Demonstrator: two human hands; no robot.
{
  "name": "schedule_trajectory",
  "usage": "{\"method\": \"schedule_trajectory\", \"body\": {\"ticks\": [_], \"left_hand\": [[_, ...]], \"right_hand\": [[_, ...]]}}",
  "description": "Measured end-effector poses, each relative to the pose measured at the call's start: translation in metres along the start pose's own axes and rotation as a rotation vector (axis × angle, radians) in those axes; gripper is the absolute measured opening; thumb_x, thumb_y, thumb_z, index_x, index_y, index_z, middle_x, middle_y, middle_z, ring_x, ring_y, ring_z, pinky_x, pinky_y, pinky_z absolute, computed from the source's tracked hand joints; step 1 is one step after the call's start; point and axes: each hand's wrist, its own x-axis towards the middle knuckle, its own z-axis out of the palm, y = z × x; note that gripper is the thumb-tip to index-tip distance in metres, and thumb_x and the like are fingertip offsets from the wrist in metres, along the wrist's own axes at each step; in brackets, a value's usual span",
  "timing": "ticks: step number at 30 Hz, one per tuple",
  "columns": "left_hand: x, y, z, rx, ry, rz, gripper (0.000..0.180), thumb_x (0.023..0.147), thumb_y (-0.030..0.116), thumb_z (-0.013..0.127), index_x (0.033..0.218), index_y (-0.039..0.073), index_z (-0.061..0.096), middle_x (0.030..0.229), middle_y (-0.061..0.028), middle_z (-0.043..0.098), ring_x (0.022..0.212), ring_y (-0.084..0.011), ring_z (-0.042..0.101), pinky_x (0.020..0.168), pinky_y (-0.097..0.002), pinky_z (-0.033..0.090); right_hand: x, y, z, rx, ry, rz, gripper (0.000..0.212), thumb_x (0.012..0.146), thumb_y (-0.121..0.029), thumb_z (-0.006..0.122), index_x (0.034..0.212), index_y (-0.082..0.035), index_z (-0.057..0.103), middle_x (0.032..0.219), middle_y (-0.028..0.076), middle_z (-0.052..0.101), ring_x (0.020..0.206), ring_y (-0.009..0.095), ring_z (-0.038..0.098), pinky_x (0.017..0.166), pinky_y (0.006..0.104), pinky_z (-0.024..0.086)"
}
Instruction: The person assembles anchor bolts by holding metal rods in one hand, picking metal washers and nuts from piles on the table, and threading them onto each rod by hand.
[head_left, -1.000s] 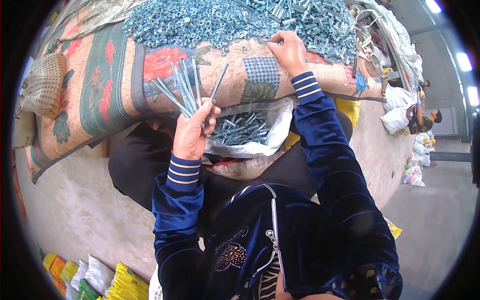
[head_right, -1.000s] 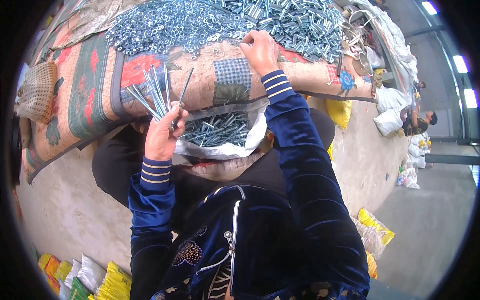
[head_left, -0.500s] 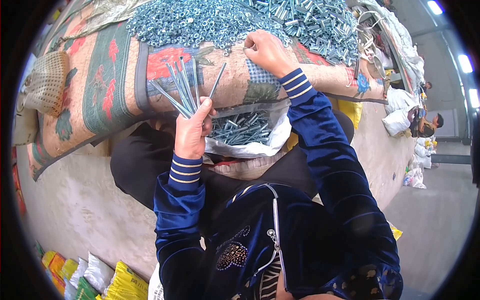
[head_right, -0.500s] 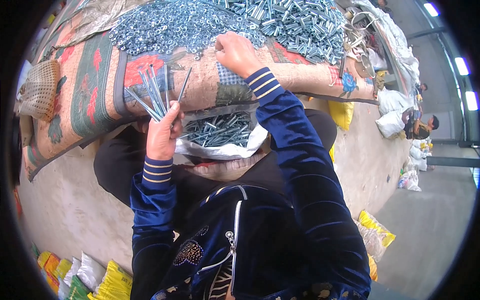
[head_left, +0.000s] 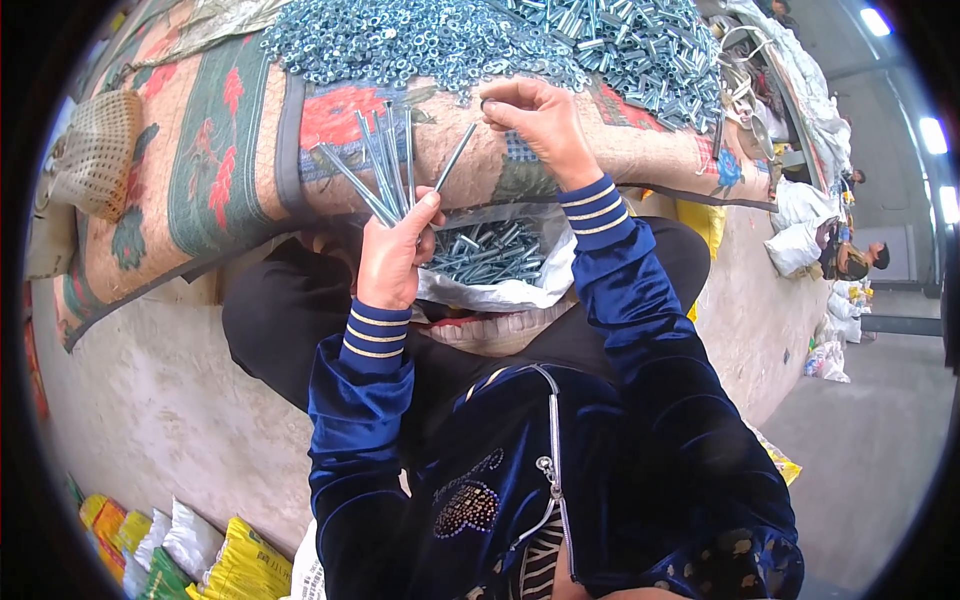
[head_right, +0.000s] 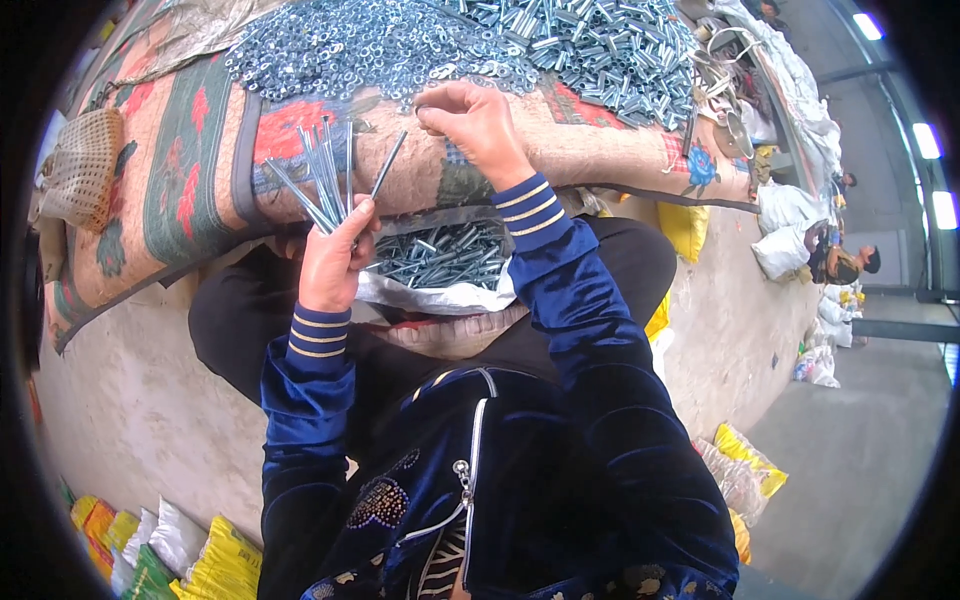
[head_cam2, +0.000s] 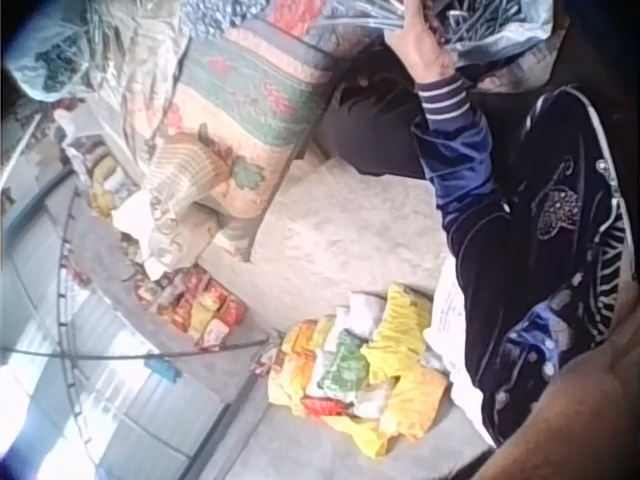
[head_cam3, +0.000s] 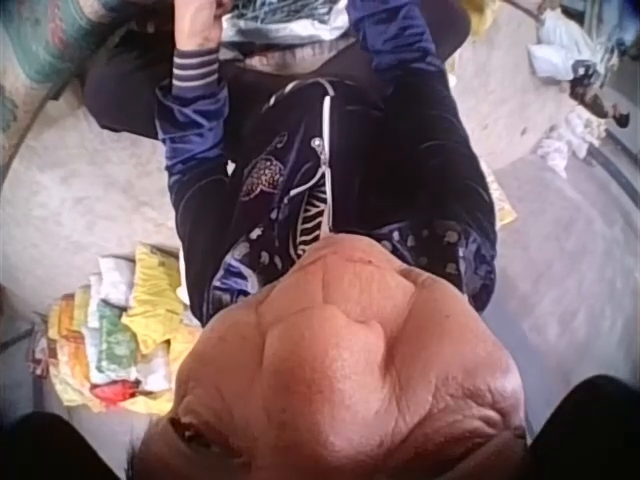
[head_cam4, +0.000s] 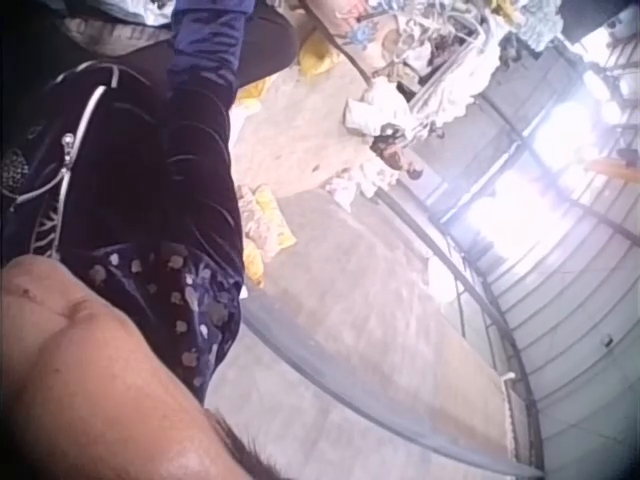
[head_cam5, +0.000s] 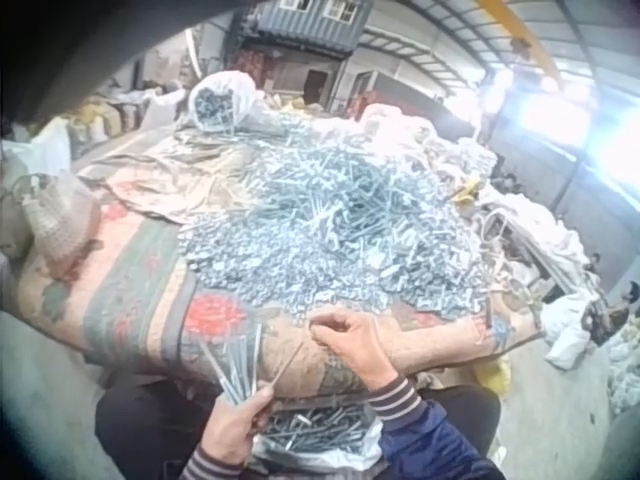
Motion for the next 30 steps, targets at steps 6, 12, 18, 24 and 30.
{"method": "schedule_trajectory", "body": {"ticks": [6,12,18,24,30], "left_hand": [[0.0,0.0,0.002,-0.002,0.025,0.002,0.019,0.083,0.015,0.068,0.097,0.004,0.061,0.072,-0.0041,0.059,0.046,-0.0036,0.037,0.042,-0.0184,0.024],[0.0,0.002,0.001,-0.016,0.019,0.024,0.019,0.083,0.015,0.068,0.097,0.004,0.061,0.072,-0.0044,0.059,0.046,-0.0036,0.038,0.042,-0.0184,0.024],[-0.002,0.004,-0.001,-0.035,0.032,0.033,0.019,0.084,0.015,0.068,0.097,0.004,0.06,0.072,-0.0044,0.059,0.047,-0.0039,0.039,0.042,-0.0182,0.025],[-0.002,0.004,0.0,-0.036,-0.005,0.028,0.018,0.084,0.014,0.067,0.097,0.003,0.06,0.073,-0.0044,0.059,0.048,-0.004,0.04,0.042,-0.018,0.026],[-0.001,0.002,0.003,-0.014,-0.001,0.008,0.016,0.084,0.013,0.066,0.096,0.003,0.06,0.073,-0.0047,0.059,0.049,-0.0048,0.043,0.042,-0.0177,0.028]], "right_hand": [[0.014,0.01,-0.004,-0.237,0.039,-0.195,0.019,0.077,-0.009,0.068,0.095,-0.004,0.069,0.082,0.003,0.068,0.072,0.009,0.061,0.066,0.0242,0.049],[0.031,0.007,0.013,-0.818,-0.022,-0.43,0.019,0.076,-0.011,0.067,0.093,-0.005,0.068,0.079,0.01,0.063,0.074,0.021,0.062,0.068,0.0307,0.049],[0.025,0.001,0.013,-1.058,0.061,-0.399,0.014,0.075,-0.015,0.066,0.083,-0.003,0.064,0.076,0.012,0.061,0.073,0.027,0.062,0.065,0.0366,0.047],[0.002,-0.009,0.006,0.072,-0.05,0.012,0.01,0.085,-0.007,0.065,0.089,0.002,0.062,0.089,0.01,0.067,0.077,0.015,0.066,0.069,0.0239,0.055],[-0.025,-0.016,0.019,0.163,-0.022,-0.008,0.017,0.085,-0.007,0.065,0.098,0.003,0.064,0.088,0.009,0.067,0.078,0.014,0.066,0.072,0.0248,0.055]]}}
